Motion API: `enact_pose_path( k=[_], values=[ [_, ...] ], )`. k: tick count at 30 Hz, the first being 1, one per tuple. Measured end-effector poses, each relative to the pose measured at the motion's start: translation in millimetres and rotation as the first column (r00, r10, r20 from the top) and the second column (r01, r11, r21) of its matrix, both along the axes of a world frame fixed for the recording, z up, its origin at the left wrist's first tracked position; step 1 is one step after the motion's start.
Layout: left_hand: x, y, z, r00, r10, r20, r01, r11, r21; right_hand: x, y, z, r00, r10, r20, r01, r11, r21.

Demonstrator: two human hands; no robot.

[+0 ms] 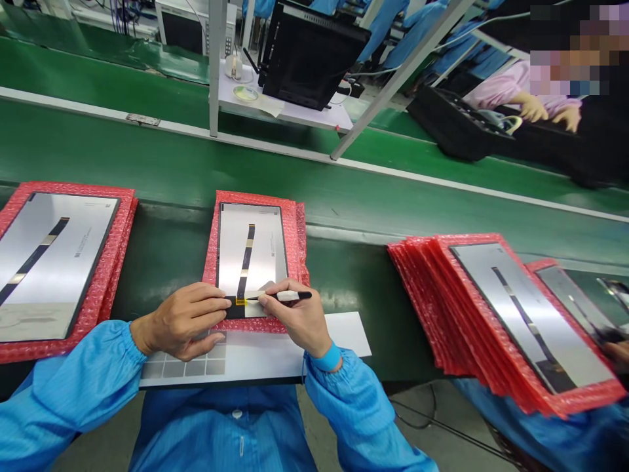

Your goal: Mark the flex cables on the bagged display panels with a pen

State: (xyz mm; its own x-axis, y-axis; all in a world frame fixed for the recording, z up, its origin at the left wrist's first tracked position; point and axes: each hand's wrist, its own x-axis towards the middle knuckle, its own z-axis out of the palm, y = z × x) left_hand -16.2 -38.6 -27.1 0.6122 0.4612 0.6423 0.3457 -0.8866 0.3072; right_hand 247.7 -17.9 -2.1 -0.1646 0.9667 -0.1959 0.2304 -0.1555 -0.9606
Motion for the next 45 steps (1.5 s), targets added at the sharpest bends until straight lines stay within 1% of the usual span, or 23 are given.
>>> enact_pose_path(
  k=[7, 10, 13, 21, 26, 30, 34, 36, 41, 45],
  values=[
    [0.0, -0.2, 0.1, 1.000, -0.006, -0.012, 0.006, 1.000, 0.013, 0.3, 0.1, 0.5, 1.000, 0.009, 0.004, -0.009, 1.000, -0.002],
    [-1.1, -0.7, -1.2, 0.999, -0.024, -0.028, 0.024, 1.000, -0.004, -0.1, 0.5, 1.9, 1.000, 0.008, 0.007, -0.008, 1.000, -0.002],
    [-1.4, -1.3, -2.2, 0.996, -0.041, -0.076, 0.039, 0.999, -0.029, -0.7, 0.7, 3.2, 1.000, 0.002, 0.018, -0.002, 1.000, 0.003],
    [1.5, -2.7, -0.5, 0.986, -0.022, -0.165, 0.014, 0.999, -0.047, -1.4, -1.7, 1.5, 1.000, 0.009, 0.018, -0.010, 1.000, 0.011],
    [1.9, -4.2, 0.1, 0.971, -0.040, -0.236, 0.023, 0.997, -0.074, -0.2, -2.6, -4.5, 0.999, -0.048, -0.018, 0.049, 0.997, 0.062],
    [6.2, -7.8, 1.3, 0.942, -0.016, -0.334, -0.024, 0.993, -0.115, 0.5, -3.2, -9.2, 0.991, -0.094, -0.094, 0.097, 0.995, 0.026],
    [9.3, -11.4, 0.7, 0.913, 0.022, -0.407, -0.073, 0.991, -0.111, 1.0, -3.2, -13.2, 0.988, -0.093, -0.125, 0.096, 0.995, 0.025],
    [8.4, -11.7, 0.4, 0.913, 0.021, -0.408, -0.068, 0.992, -0.103, 0.9, -2.9, -13.8, 0.986, -0.104, -0.134, 0.108, 0.994, 0.020],
    [3.2, -9.5, 2.6, 0.916, -0.035, -0.401, -0.012, 0.993, -0.114, -0.1, -2.5, -11.3, 0.981, -0.133, -0.142, 0.135, 0.991, 0.004],
    [-2.2, -7.2, -0.3, 0.941, -0.078, -0.329, 0.029, 0.988, -0.151, -0.3, -2.2, -11.7, 0.977, -0.139, -0.161, 0.143, 0.990, 0.010]
  ],
)
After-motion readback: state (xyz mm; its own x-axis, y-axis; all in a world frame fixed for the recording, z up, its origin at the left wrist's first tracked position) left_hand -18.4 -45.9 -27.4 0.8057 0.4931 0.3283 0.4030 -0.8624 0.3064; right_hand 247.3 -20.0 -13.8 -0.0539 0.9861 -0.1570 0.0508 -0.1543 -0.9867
